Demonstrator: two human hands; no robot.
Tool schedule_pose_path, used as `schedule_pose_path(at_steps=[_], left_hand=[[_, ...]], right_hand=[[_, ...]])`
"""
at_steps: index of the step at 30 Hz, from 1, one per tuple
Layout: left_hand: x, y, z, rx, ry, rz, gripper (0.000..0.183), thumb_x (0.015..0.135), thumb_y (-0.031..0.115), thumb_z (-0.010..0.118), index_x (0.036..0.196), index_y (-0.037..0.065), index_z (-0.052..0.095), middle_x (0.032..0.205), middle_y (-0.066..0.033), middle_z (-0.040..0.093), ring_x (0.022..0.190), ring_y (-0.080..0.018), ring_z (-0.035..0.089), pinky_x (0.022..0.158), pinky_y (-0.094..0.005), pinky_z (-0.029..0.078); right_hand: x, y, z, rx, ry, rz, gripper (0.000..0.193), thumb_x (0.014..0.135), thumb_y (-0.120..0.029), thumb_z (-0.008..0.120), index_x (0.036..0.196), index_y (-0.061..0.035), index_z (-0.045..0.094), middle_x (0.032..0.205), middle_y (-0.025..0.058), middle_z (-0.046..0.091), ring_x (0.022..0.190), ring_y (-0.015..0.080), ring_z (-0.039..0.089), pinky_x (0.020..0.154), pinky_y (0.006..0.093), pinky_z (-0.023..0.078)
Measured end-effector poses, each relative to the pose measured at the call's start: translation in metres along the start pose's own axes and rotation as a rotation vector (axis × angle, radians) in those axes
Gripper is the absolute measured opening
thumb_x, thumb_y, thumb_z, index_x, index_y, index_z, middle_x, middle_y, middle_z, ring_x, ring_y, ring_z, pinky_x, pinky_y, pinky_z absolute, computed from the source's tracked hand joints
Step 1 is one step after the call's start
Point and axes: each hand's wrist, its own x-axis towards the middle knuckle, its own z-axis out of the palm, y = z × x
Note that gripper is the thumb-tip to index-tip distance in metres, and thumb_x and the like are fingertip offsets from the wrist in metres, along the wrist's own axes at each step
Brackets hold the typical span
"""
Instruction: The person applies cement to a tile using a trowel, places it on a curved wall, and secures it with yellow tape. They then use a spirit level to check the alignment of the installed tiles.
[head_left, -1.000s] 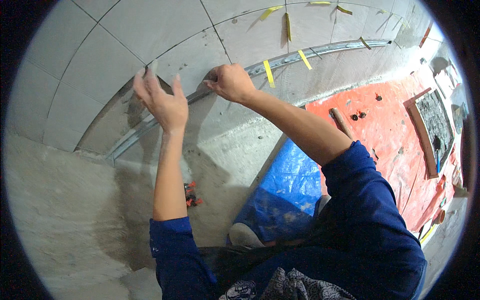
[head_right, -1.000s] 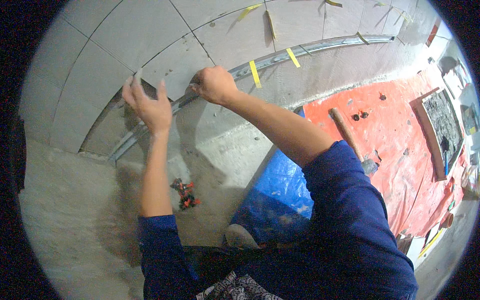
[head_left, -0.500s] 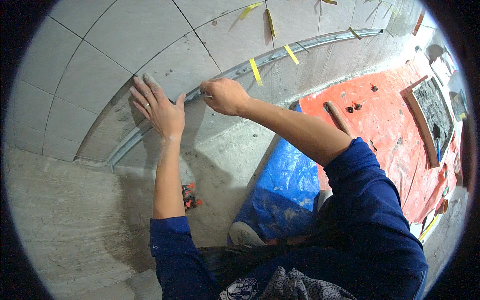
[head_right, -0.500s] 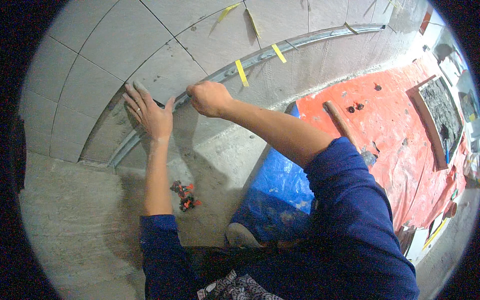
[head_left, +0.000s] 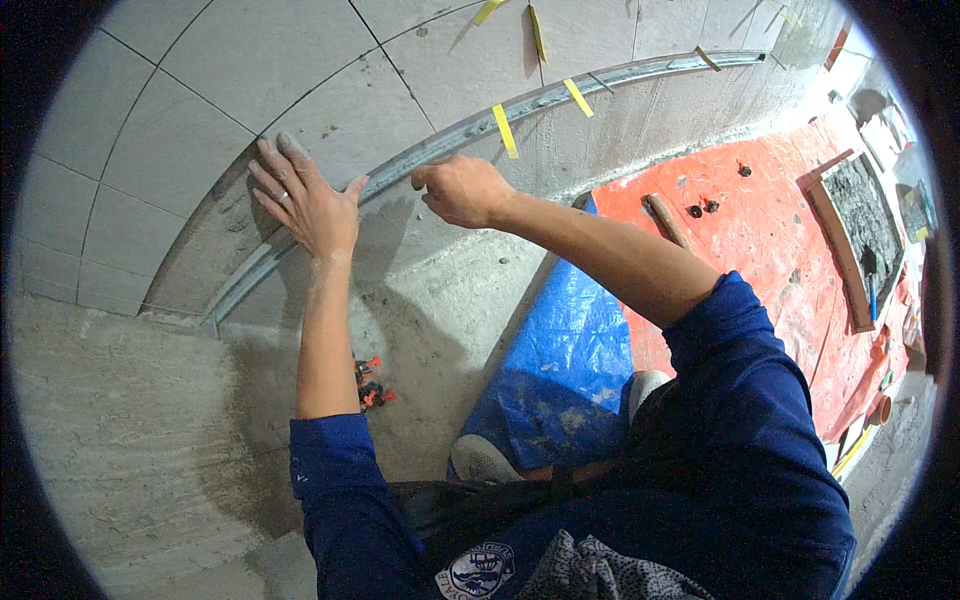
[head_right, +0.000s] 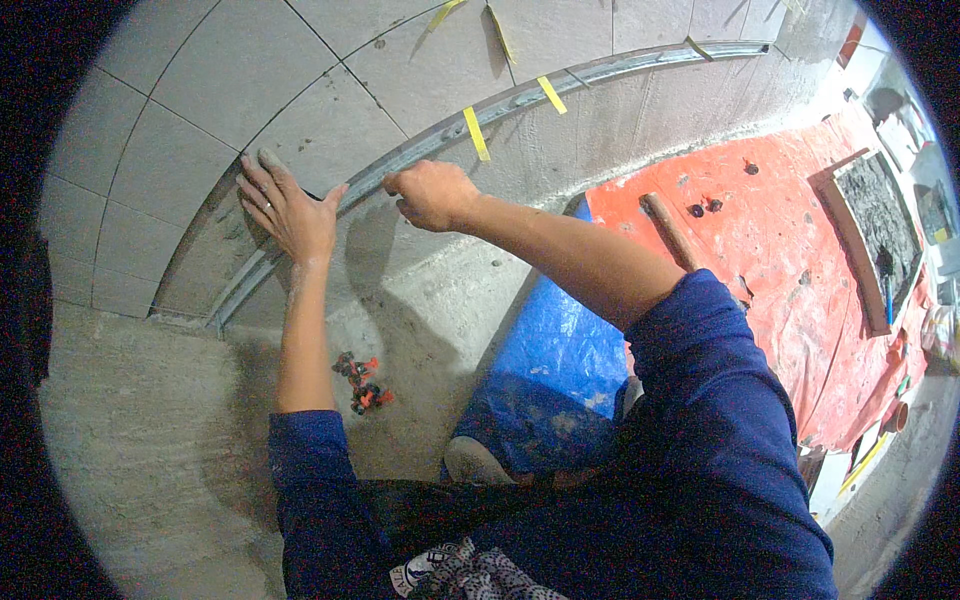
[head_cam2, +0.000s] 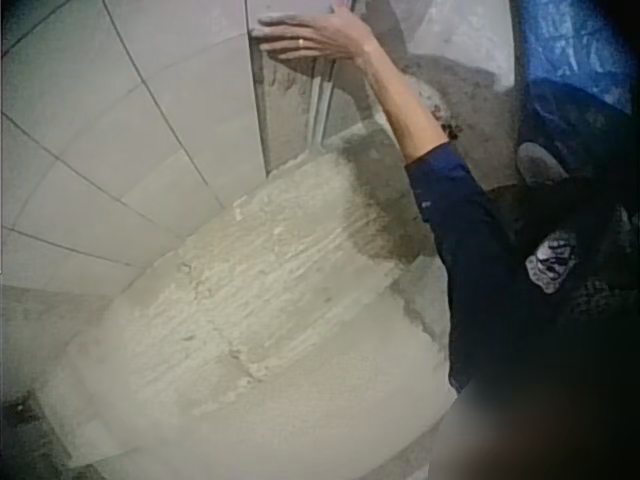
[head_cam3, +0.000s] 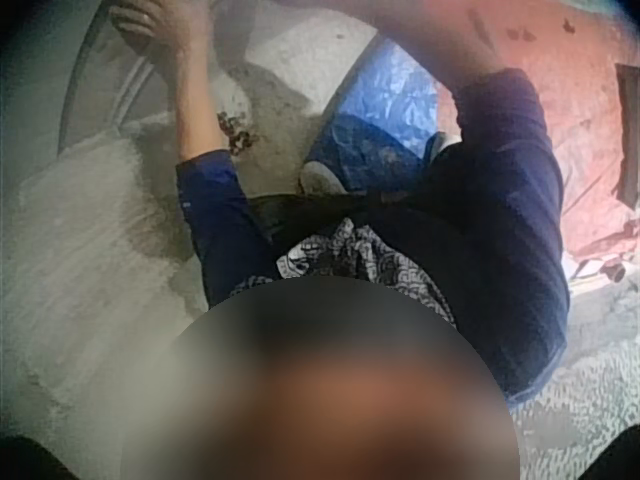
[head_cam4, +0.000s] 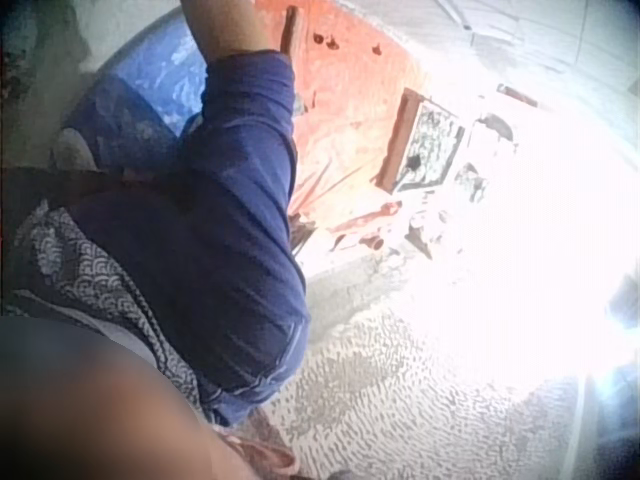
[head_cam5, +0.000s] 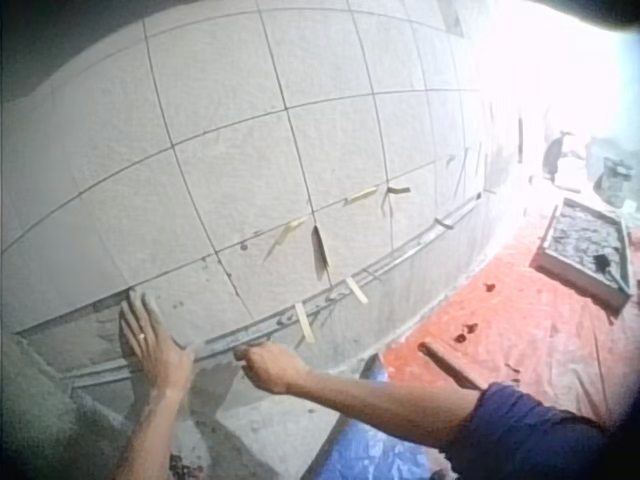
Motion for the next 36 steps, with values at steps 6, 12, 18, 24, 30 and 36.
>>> schedule_pose_path(at_steps=[6,12,18,24,30,36], left_hand=[[0.0,-0.001,0.0,0.006,-0.009,-0.008,0.121,0.064,0.044,0.086,0.152,0.0,0.016,0.16,-0.021,0.009,0.146,-0.0452,0.011,0.116,-0.0581,0.013],[0.0,0.001,-0.001,-0.003,-0.04,-0.041,0.12,0.065,0.044,0.085,0.152,0.0,0.016,0.161,-0.0207,0.007,0.146,-0.0456,0.008,0.116,-0.0584,0.012],[0.001,0.001,-0.002,-0.045,-0.042,-0.056,0.118,0.065,0.038,0.086,0.153,0.002,0.016,0.161,-0.0185,0.006,0.147,-0.0452,0.007,0.116,-0.0602,0.011],[-0.001,0.0,-0.003,-0.069,-0.081,-0.083,0.117,0.065,0.032,0.087,0.153,0.006,0.015,0.161,-0.0173,0.007,0.147,-0.0446,0.007,0.116,-0.0607,0.011],[0.0,-0.002,0.0,-0.1,-0.036,-0.08,0.116,0.064,0.029,0.088,0.154,0.008,0.017,0.162,-0.0174,0.006,0.147,-0.0454,0.006,0.116,-0.0612,0.01],[0.002,0.003,-0.001,-0.081,-0.05,-0.086,0.117,0.064,0.032,0.087,0.154,0.01,0.017,0.162,-0.0168,0.005,0.147,-0.0445,0.004,0.116,-0.0601,0.009]], right_hand=[[-0.002,0.002,-0.005,0.008,-0.008,-0.005,0.027,0.082,-0.015,0.059,0.108,-0.0091,0.063,0.096,0.0178,0.069,0.093,0.0377,0.066,0.077,0.0498,0.053],[0.001,-0.008,-0.022,0.063,0.092,0.014,0.038,0.083,-0.016,0.058,0.12,-0.0117,0.057,0.093,0.0184,0.068,0.085,0.0387,0.066,0.072,0.0505,0.053],[0.013,-0.014,-0.04,0.105,0.351,-0.025,0.065,0.085,-0.015,0.061,0.143,-0.0155,0.032,0.09,0.0158,0.068,0.079,0.0364,0.067,0.069,0.0483,0.053],[0.027,-0.019,-0.057,0.061,0.393,-0.008,0.081,0.083,-0.017,0.065,0.151,-0.0221,0.021,0.092,0.0176,0.068,0.083,0.0403,0.067,0.071,0.0498,0.053],[0.027,-0.022,-0.063,0.03,0.377,-0.004,0.081,0.083,-0.018,0.063,0.151,-0.0217,0.02,0.096,0.019,0.068,0.083,0.0404,0.067,0.07,0.0505,0.053],[0.025,-0.023,-0.066,-0.061,0.357,0.016,0.083,0.081,-0.017,0.062,0.153,-0.0194,0.02,0.101,0.019,0.067,0.084,0.0411,0.066,0.071,0.0507,0.053]])
